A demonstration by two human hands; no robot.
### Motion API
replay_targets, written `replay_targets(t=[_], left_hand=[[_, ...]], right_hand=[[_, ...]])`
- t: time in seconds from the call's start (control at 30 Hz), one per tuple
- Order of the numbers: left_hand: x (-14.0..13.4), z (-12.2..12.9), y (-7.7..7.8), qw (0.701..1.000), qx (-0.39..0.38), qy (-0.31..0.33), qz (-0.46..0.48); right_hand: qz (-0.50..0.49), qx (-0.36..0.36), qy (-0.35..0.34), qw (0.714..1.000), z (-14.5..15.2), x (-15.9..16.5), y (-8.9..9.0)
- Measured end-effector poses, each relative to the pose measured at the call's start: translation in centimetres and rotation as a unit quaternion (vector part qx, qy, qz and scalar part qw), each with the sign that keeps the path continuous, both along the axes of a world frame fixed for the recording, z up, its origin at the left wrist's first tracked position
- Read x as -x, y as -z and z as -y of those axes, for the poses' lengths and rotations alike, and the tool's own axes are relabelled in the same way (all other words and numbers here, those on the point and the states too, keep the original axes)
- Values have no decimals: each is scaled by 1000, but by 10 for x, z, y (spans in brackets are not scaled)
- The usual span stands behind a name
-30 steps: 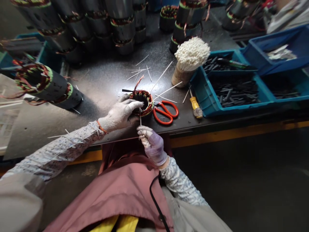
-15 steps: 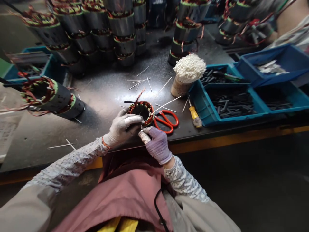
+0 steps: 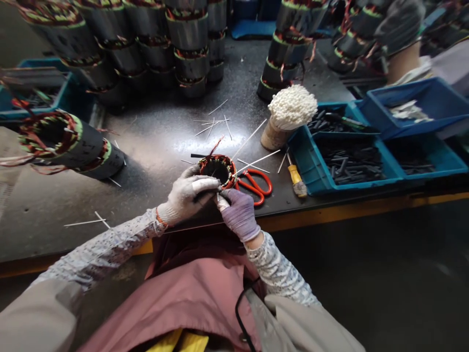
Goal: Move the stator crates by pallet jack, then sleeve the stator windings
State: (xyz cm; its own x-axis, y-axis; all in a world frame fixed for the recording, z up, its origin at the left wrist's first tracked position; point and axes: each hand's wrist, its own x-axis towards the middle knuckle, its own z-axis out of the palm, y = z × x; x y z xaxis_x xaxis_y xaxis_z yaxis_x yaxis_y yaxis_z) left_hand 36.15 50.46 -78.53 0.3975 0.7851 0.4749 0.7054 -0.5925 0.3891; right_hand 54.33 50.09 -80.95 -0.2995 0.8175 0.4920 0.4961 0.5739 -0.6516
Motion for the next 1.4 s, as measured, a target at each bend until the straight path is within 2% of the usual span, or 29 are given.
replay_targets(t=[0.07,0.17,0.23,0.3,0.43,0.47,0.5,0.57,0.63,0.7,0.77,0.83,0.87,0.9,0.93,1.0,1.03,1.07,1.1,1.13,1.23,1.3,1.4], left_hand=[[0,-1,0,1000,-6,6,0],[1,-3,-1,1000,1,14,-13],[1,-3,-2,1000,10,12,-20],[1,-3,-2,1000,21,7,-22],[0,-2,-3,999,35,-24,-1],[0,-2,-4,999,31,-31,7],[0,-2,-5,999,26,-30,8],[2,-2,-7,1000,17,0,-21],[5,-3,-11,996,14,46,-78],[8,-2,-14,989,16,79,-126],[10,0,-16,985,21,91,-144],[10,2,-17,984,31,94,-145],[10,4,-17,985,36,91,-140],[9,5,-17,987,40,83,-132],[8,6,-16,989,42,72,-122],[6,7,-14,992,38,55,-104],[5,7,-13,993,33,49,-98],[4,7,-12,994,29,46,-94],[3,6,-12,994,30,44,-90],[2,6,-12,995,36,41,-88],[-2,3,-18,992,78,29,-95],[-4,1,-22,987,107,10,-115],[-5,3,-27,981,130,-23,-139]], right_hand=[[71,-66,18,995,-4,-2,0],[201,-154,26,967,-13,-5,-9],[248,-176,-27,952,-20,-8,-18],[246,-207,-98,942,-24,-12,-28],[200,-258,-216,920,-3,-31,-46],[182,-248,-219,926,6,-36,-48],[145,-210,-206,945,15,-40,-48],[39,-90,-160,982,27,-40,-45],[-81,57,-135,986,28,-30,-45],[-206,194,-148,948,14,-12,-57],[-341,301,-150,878,-13,5,-84],[-447,283,-101,843,-41,16,-119],[-463,247,-82,848,-50,17,-134],[-441,173,-72,877,-54,14,-144],[-438,117,-66,889,-51,8,-148],[-417,17,-71,906,-31,-11,-135],[-387,-77,-50,917,-18,-23,-120],[-320,-127,-19,939,-5,-35,-102],[-230,-143,6,963,6,-43,-83],[-179,-145,3,973,14,-48,-65],[-7,-152,-27,988,15,-34,-27],[80,-169,-23,982,4,-12,-16],[72,-140,-30,987,-9,-6,-8]])
